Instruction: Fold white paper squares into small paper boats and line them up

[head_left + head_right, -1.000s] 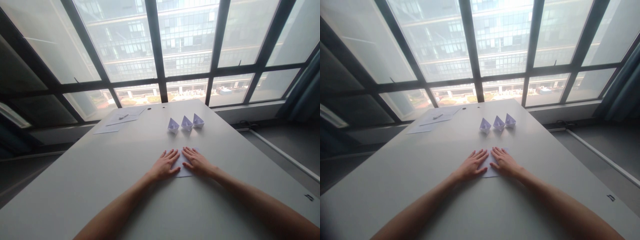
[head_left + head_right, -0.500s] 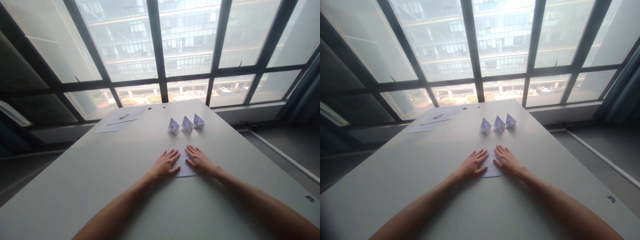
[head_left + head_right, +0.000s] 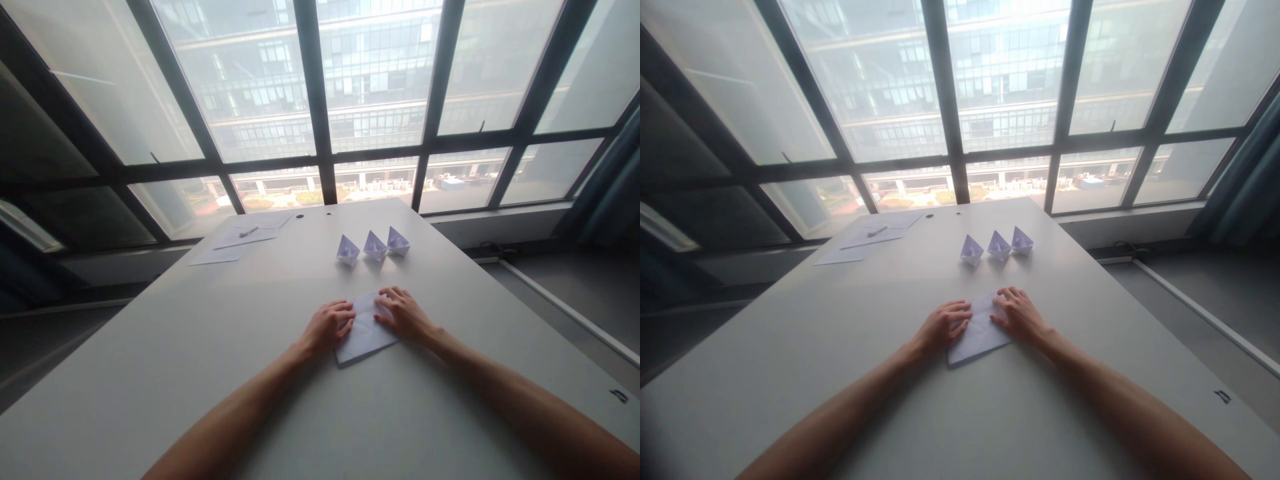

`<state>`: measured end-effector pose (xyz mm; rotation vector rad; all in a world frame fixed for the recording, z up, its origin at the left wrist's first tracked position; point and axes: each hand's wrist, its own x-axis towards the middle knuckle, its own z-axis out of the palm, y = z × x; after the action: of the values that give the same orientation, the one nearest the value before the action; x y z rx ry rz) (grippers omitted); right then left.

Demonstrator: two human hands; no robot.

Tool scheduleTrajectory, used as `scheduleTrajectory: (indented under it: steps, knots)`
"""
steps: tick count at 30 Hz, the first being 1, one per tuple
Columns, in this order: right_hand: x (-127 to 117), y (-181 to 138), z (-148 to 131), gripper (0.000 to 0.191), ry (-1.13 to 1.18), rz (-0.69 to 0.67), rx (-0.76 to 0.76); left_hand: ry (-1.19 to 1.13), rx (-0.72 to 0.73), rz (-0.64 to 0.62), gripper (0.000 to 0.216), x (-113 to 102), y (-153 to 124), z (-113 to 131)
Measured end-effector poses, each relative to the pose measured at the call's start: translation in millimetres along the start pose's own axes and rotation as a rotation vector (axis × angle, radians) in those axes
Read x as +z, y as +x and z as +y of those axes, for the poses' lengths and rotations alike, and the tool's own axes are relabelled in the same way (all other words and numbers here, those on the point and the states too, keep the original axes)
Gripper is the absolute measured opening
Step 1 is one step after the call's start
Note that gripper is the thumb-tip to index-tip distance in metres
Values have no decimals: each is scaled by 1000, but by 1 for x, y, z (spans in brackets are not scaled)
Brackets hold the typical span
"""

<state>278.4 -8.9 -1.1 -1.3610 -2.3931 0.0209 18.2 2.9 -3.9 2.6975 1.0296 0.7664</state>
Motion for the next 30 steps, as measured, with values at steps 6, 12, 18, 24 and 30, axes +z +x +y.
scheduleTrajectory:
  steps: [6,12,18,24,30]
  knots:
    - [-5,0,-2,24,25,-16,-29,-51,-11,33,20,-4,1,4]
    - [-4,0,0,18,47,-4,-59,-40,-21,25,18,-11,3,9]
    - [-3,1,0,17,32,5,-32,-11,-11,18,19,-14,4,14]
    - [0,0,2,18,-39,57,88,-40,-17,17,21,-12,3,16]
    - [2,0,6,16,32,61,19,-46,47,-43,8,-8,2,11]
